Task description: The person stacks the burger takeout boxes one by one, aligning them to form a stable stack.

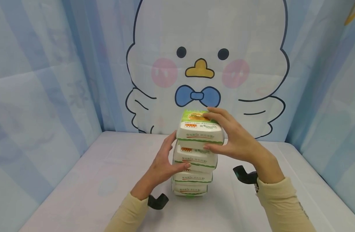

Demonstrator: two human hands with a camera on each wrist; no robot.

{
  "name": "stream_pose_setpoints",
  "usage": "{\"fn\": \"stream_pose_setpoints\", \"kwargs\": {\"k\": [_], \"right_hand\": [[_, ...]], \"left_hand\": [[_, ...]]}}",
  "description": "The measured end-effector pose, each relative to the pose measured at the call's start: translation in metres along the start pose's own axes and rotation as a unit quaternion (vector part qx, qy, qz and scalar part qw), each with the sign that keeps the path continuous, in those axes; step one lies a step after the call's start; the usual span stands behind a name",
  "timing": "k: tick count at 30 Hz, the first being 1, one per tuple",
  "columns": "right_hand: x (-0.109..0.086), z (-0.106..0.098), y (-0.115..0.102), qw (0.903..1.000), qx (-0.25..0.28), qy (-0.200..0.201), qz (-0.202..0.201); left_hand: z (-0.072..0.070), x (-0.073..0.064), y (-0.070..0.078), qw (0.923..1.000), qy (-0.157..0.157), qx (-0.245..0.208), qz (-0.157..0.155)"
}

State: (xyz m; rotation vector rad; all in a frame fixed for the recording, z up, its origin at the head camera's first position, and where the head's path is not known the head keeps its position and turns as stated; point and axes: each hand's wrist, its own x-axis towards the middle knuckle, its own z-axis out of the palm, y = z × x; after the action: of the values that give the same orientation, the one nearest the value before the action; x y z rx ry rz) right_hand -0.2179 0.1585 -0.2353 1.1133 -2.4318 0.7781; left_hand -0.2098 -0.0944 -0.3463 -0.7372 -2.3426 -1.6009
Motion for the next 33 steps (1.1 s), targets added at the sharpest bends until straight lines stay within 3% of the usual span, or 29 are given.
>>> {"fn": "stream_pose_setpoints", "kwargs": {"k": [15,20,26,33], "right_hand": [[-0.010,-0.002,0.002,0.9990,-0.012,0.004,0.043],[-0.020,-0.003,0.007,0.9983,0.006,0.016,0.056],[-0.037,-0.003,0.015,0.9953,0.024,0.030,0.089],[-0.059,0.001,0.025,0.9900,0.020,0.026,0.137]], "left_hand": [[-0.006,-0.001,0.002,0.9997,0.011,0.014,0.016],[-0.010,-0.002,0.001,0.9998,0.005,0.021,0.004],[-0.020,-0.002,-0.003,0.9998,-0.005,0.014,0.012],[-0.032,-0.003,-0.004,0.9990,0.006,0.034,-0.027]]}}
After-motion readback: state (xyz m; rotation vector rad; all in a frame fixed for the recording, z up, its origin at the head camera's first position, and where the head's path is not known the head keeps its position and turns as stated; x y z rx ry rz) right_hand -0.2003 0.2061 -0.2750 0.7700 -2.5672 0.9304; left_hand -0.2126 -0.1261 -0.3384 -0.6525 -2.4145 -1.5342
